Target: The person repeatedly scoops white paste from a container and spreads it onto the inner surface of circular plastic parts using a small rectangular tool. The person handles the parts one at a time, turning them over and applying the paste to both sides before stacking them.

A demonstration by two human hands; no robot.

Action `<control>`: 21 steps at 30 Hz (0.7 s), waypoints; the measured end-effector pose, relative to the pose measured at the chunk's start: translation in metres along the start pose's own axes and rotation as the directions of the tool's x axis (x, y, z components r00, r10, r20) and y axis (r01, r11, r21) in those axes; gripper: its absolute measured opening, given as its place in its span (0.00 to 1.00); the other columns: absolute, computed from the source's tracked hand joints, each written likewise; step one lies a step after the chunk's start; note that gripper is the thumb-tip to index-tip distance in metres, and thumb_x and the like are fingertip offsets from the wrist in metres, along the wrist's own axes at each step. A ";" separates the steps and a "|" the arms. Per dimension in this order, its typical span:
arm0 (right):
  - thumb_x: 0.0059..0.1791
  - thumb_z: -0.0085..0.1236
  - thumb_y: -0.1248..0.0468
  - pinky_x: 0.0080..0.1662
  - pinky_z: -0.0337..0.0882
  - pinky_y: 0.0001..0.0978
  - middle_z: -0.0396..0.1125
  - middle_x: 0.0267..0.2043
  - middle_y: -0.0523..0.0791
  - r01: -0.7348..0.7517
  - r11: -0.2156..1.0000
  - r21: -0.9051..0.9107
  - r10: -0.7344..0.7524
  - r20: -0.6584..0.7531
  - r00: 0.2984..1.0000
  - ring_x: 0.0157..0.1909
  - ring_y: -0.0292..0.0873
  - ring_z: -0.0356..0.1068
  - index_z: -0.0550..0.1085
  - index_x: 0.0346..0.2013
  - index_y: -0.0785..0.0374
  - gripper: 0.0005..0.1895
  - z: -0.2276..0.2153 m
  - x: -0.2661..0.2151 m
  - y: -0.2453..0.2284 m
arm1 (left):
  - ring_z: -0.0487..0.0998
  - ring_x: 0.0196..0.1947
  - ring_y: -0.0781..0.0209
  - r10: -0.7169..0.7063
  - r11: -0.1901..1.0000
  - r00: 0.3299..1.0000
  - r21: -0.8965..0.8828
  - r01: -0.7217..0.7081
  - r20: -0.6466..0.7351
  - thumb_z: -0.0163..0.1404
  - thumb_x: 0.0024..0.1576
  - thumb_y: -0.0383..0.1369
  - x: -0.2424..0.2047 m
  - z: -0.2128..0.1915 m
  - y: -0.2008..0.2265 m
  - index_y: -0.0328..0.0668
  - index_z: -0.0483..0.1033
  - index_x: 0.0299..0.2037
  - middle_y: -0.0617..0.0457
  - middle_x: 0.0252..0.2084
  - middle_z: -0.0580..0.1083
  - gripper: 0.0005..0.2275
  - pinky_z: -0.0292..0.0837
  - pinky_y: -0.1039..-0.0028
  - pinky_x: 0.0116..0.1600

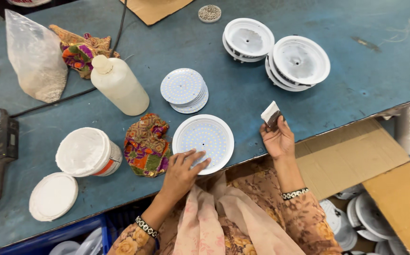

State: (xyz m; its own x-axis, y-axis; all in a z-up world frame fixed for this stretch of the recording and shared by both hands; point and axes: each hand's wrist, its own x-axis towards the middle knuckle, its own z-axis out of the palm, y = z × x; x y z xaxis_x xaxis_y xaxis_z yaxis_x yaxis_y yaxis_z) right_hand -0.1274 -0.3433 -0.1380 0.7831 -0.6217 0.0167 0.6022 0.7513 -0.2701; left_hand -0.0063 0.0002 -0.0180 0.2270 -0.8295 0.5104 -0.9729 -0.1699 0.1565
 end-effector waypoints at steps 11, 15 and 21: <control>0.56 0.54 0.63 0.56 0.71 0.48 0.76 0.49 0.45 0.130 0.991 -0.017 -0.129 0.009 0.992 0.52 0.44 0.75 0.76 0.46 0.61 0.06 -0.001 0.017 0.015 | 0.76 0.55 0.61 0.077 0.995 0.941 0.088 -0.051 -0.329 0.54 0.57 0.27 0.121 0.014 -0.069 0.49 0.79 0.55 0.61 0.50 0.78 0.15 0.63 0.63 0.58; 0.57 0.53 0.63 0.54 0.73 0.48 0.76 0.48 0.46 0.081 0.992 -0.098 -0.080 0.021 0.997 0.50 0.45 0.75 0.73 0.47 0.62 0.07 0.004 0.031 0.026 | 0.78 0.47 0.59 -0.147 0.988 0.908 -0.022 0.150 -0.392 0.56 0.53 0.28 0.212 0.059 -0.150 0.52 0.83 0.46 0.60 0.40 0.81 0.12 0.64 0.61 0.55; 0.55 0.52 0.63 0.51 0.74 0.45 0.75 0.46 0.47 0.040 0.980 -0.194 -0.056 -0.080 0.995 0.47 0.45 0.76 0.72 0.46 0.63 0.08 0.019 0.034 0.026 | 0.76 0.54 0.55 -0.418 0.847 0.898 0.297 0.440 -0.140 0.57 0.57 0.37 0.252 0.099 -0.250 0.58 0.84 0.43 0.54 0.42 0.81 0.06 0.60 0.52 0.63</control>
State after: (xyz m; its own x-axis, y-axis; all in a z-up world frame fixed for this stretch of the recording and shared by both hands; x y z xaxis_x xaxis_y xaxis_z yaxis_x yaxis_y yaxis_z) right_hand -0.0815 -0.3405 -0.1260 0.7332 -0.6785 -0.0453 0.5911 0.6688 -0.4508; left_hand 0.2897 -0.2193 -0.0126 0.6161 -0.5993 0.5112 -0.7372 -0.6673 0.1063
